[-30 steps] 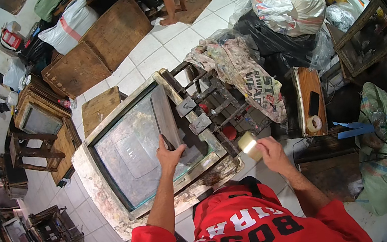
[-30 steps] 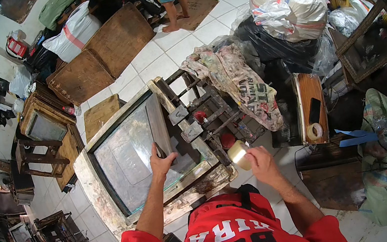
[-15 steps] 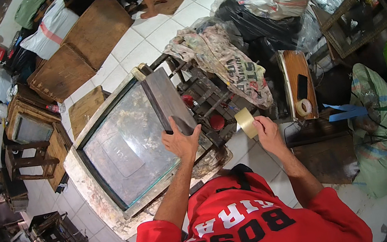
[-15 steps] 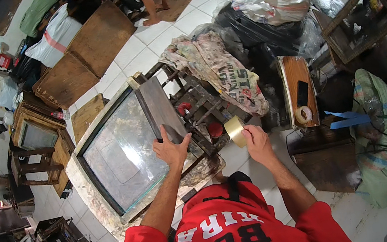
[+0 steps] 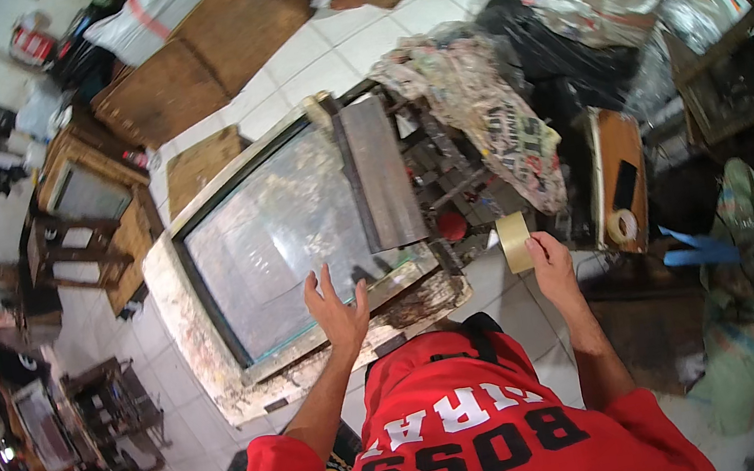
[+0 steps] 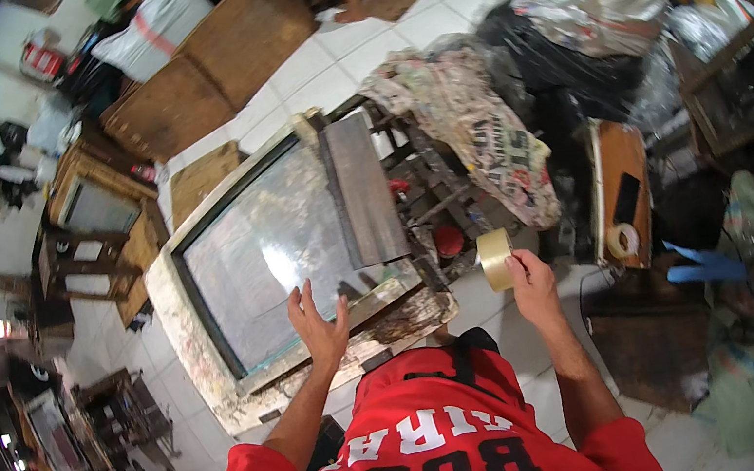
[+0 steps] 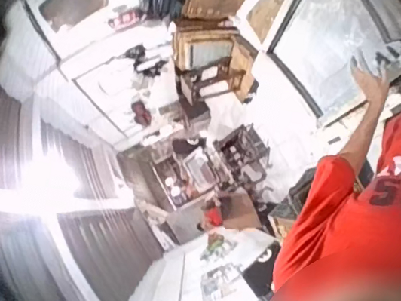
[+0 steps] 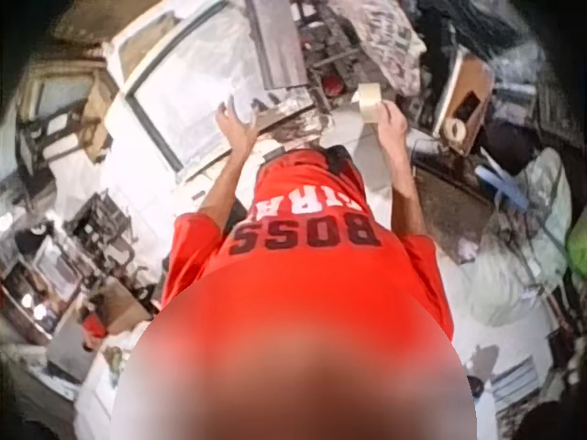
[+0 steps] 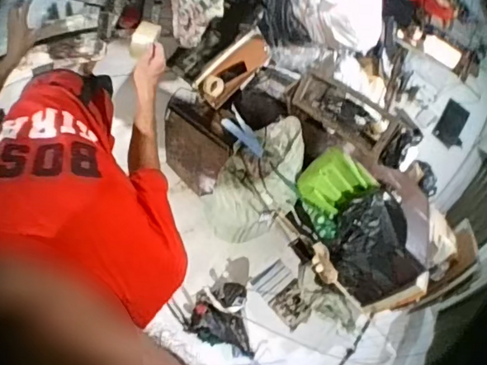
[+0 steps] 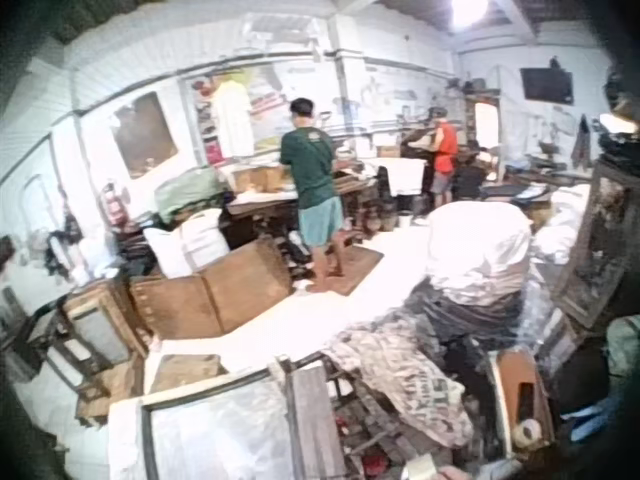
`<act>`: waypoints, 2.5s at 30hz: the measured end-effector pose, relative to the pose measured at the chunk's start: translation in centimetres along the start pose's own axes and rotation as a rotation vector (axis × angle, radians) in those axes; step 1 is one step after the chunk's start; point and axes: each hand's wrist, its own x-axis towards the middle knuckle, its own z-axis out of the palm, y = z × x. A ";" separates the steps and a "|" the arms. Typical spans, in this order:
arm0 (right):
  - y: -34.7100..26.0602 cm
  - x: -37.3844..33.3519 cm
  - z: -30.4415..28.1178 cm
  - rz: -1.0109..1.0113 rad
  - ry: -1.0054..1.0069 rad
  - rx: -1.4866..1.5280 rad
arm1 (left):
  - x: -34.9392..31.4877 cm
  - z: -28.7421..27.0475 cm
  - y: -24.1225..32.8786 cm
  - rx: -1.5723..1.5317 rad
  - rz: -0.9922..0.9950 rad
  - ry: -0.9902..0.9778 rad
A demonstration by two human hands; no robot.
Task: The person assembles a screen frame by placing a mesh screen into a wooden frame, securing it with tape, and adding wooden supports. They then handle a stack of dark green mats and a plastic-wrapped item, placing them on a workbench.
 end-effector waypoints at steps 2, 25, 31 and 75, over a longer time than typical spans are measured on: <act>-1.1 0.3 1.0 0.009 -0.103 0.087 | -3.1 -1.6 -1.5 0.015 -0.019 0.048; -16.1 -12.6 14.8 -1.087 -1.326 -0.122 | -24.2 -11.5 1.2 -1.456 -0.945 0.184; -12.9 -21.8 14.2 -1.274 -1.553 -0.321 | -34.2 -14.7 1.5 -1.324 -1.014 0.126; -15.1 -19.8 38.6 -1.010 -0.801 -0.495 | -23.2 -22.7 -34.4 -1.103 -1.307 0.452</act>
